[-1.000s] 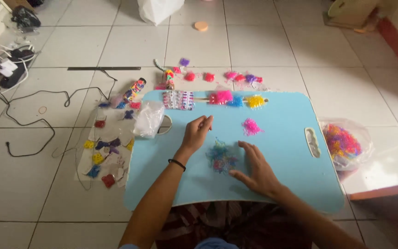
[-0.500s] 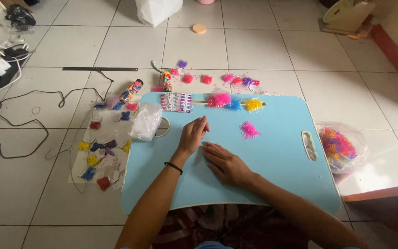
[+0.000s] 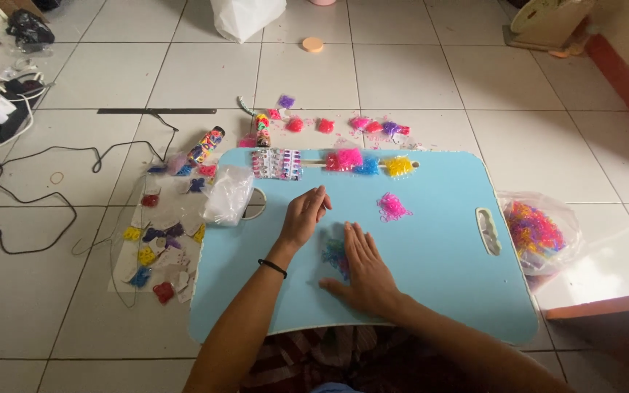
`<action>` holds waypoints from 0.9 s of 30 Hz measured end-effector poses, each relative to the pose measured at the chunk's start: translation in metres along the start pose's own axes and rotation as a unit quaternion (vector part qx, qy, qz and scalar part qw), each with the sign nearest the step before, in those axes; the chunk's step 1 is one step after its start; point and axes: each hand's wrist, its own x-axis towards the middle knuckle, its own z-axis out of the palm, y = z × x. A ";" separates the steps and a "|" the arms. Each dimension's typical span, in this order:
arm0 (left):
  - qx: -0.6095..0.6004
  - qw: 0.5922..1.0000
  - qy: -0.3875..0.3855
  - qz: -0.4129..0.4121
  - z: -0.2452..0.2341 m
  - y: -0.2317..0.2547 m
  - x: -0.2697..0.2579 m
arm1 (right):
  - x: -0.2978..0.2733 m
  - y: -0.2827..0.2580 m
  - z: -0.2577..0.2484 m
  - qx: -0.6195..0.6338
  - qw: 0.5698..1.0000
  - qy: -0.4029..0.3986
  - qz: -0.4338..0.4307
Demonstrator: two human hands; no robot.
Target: Sorting small, colorful rubber bands from a mixed pile into separate color groups on a small table.
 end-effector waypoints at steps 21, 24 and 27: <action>0.038 0.999 -0.013 -0.007 -0.003 -0.003 0.004 | -0.003 0.018 -0.034 0.103 0.966 0.115 -0.207; 0.046 0.999 -0.018 -0.008 0.000 -0.007 -0.002 | -0.025 0.034 -0.040 0.149 0.967 0.134 -0.155; 0.082 0.995 -0.052 -0.004 -0.007 0.019 -0.007 | -0.036 0.052 -0.039 0.139 0.973 0.137 -0.123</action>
